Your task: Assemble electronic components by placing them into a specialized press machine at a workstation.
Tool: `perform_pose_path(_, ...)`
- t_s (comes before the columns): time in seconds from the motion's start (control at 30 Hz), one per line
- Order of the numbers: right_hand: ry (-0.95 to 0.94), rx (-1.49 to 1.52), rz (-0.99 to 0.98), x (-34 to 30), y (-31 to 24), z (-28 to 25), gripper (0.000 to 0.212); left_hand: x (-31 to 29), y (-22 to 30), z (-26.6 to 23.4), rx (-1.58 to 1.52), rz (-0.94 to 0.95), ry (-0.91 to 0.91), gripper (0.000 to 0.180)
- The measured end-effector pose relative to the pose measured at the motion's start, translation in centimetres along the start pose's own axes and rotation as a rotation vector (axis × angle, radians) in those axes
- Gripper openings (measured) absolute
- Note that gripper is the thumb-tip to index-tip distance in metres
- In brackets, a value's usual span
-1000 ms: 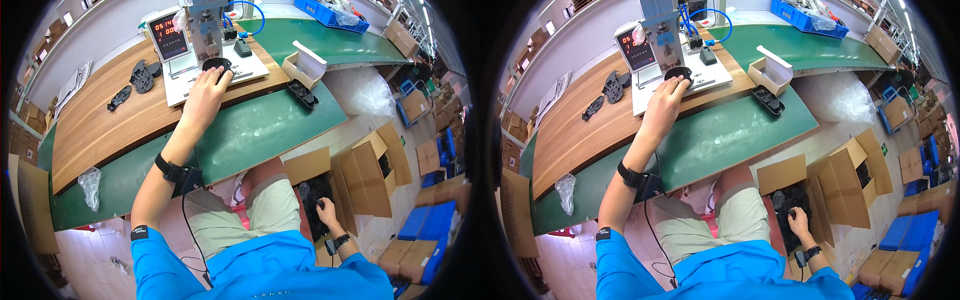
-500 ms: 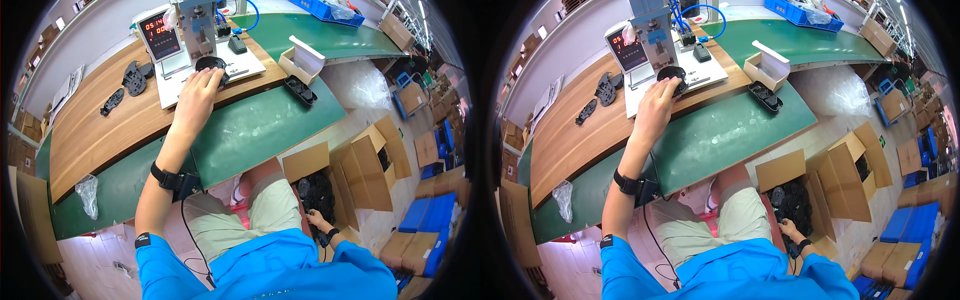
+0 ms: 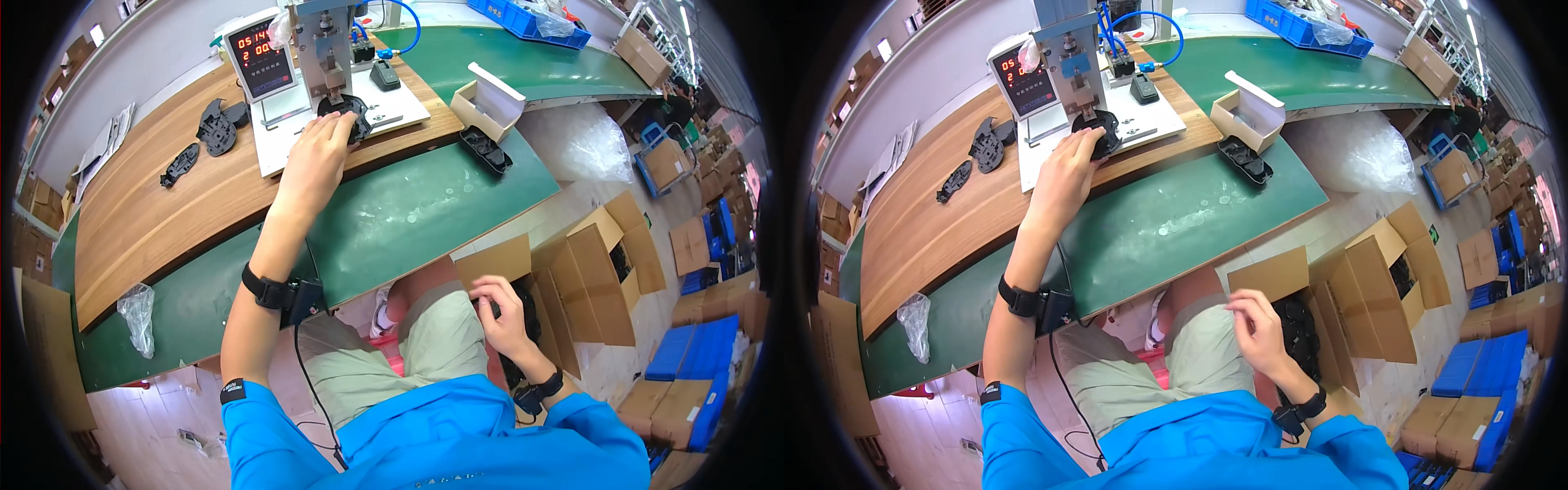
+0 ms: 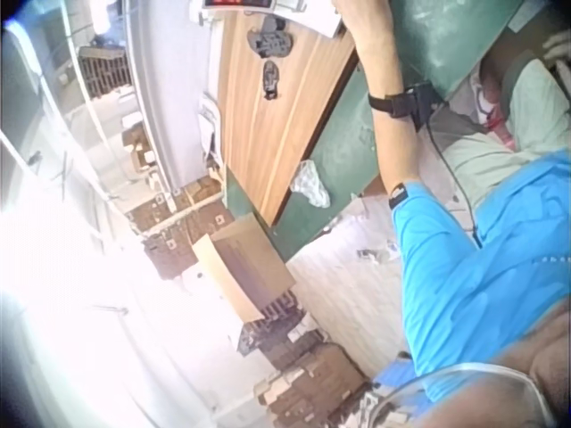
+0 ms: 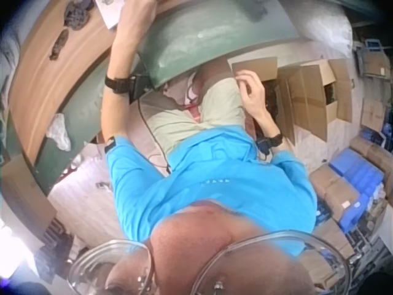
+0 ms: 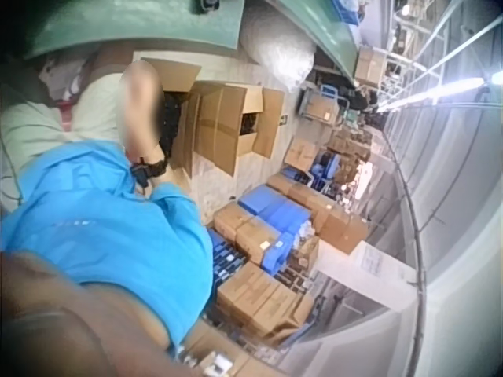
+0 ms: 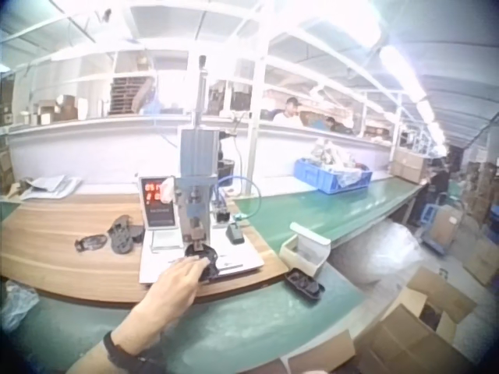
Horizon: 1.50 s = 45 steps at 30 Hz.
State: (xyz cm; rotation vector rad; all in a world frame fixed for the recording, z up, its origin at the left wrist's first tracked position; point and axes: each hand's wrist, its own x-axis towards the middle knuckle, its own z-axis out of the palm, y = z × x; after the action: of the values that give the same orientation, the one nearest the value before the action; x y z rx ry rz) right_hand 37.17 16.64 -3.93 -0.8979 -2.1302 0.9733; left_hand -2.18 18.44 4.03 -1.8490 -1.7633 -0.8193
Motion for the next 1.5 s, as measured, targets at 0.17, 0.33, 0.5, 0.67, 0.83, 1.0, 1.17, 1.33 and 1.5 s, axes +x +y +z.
perform_pose_path(0.17,0.038,-0.083,-0.544,8.8,-7.5,0.5,0.028,-0.3,-0.1,-0.7,-0.036,-0.011,-0.014,0.042)
perform_pose_path(0.33,0.074,-0.249,-0.661,18.7,-11.8,5.0,0.052,-0.5,-0.2,-0.8,-0.142,-0.040,-0.007,0.051)
perform_pose_path(0.5,0.069,-0.493,-0.701,25.4,-10.2,9.9,0.048,-0.4,0.2,-0.8,-0.232,-0.096,-0.009,0.062)
perform_pose_path(0.67,0.145,-0.397,-0.597,26.5,-9.7,11.0,0.034,-0.7,1.1,-1.9,-0.388,-0.177,-0.030,0.076)
perform_pose_path(0.83,0.063,-0.442,-0.556,26.8,-10.3,9.9,0.032,-1.3,-6.1,-4.5,-0.064,-0.210,0.249,0.063)
perform_pose_path(1.0,0.048,-0.445,-0.572,27.0,-10.3,10.5,0.028,-10.5,-19.1,-8.5,0.487,-0.500,0.148,0.048)
perform_pose_path(1.17,0.055,-0.343,-0.586,27.4,-9.6,10.1,0.025,-15.0,-19.8,-9.1,0.538,-0.690,-0.153,0.037)
perform_pose_path(1.33,0.079,-0.316,-0.580,27.2,-9.2,10.1,0.028,-12.4,-15.9,-10.0,0.493,-0.736,-0.326,0.032)
perform_pose_path(1.5,0.067,-0.317,-0.593,27.1,-9.8,10.4,0.030,-13.3,-15.6,-11.1,0.372,-0.650,-0.299,0.035)
